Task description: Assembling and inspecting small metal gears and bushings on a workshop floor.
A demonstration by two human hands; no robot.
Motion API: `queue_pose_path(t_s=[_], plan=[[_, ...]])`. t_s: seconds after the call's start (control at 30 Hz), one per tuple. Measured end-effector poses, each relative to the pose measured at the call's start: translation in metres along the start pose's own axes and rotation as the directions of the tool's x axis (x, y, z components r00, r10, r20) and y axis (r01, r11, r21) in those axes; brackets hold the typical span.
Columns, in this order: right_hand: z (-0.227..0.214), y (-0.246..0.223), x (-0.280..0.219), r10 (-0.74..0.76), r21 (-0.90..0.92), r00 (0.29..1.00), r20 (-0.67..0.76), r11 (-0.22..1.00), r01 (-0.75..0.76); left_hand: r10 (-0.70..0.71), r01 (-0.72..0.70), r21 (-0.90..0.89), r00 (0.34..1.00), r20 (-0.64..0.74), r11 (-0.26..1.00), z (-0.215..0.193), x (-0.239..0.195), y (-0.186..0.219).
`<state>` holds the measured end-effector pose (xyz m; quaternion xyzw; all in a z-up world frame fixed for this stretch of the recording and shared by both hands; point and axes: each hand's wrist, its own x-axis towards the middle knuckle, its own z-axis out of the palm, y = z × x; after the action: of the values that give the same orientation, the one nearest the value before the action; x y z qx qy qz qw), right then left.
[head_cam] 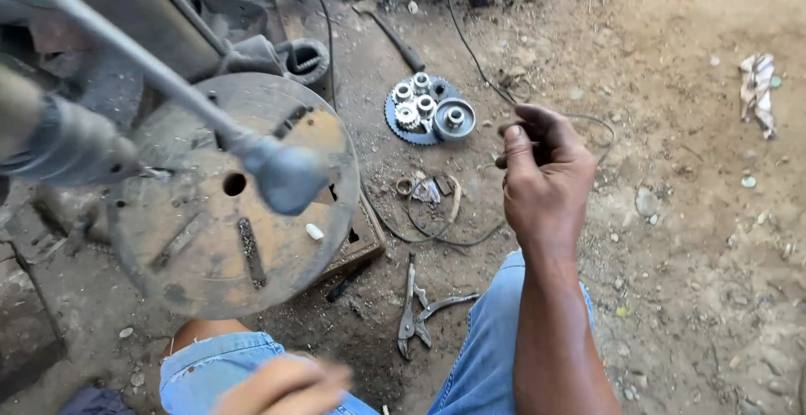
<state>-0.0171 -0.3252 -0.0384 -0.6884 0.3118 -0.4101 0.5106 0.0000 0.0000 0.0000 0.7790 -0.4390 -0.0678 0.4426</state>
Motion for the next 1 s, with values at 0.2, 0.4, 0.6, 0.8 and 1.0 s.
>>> queue_pose_path(t_s=[0.2,0.4,0.6,0.8,1.0], plan=[[-0.019,0.016,-0.005,0.121,0.126,0.986,-0.115,0.986,-0.107,-0.767,0.642,0.46,0.347,0.539,0.614,0.199,0.016,-0.187],[-0.041,0.014,0.009,0.259,0.257,0.937,-0.234,0.946,-0.197,-0.745,0.419,0.778,-0.287,0.603,0.468,0.32,-0.108,-0.271],[-0.064,0.027,0.027,0.395,0.247,0.845,-0.359,0.914,-0.322,-0.796,0.258,0.913,-0.45,0.404,0.317,0.323,-0.1,-0.227],[-0.103,0.046,0.029,0.57,0.154,0.706,-0.42,0.812,-0.564,-0.471,0.107,0.547,-0.388,0.792,0.831,0.346,-0.341,-0.374],[-0.118,0.066,0.024,0.572,0.01,0.739,-0.356,0.793,-0.609,-0.546,0.293,0.78,-0.58,0.604,0.553,0.339,-0.376,-0.322]])
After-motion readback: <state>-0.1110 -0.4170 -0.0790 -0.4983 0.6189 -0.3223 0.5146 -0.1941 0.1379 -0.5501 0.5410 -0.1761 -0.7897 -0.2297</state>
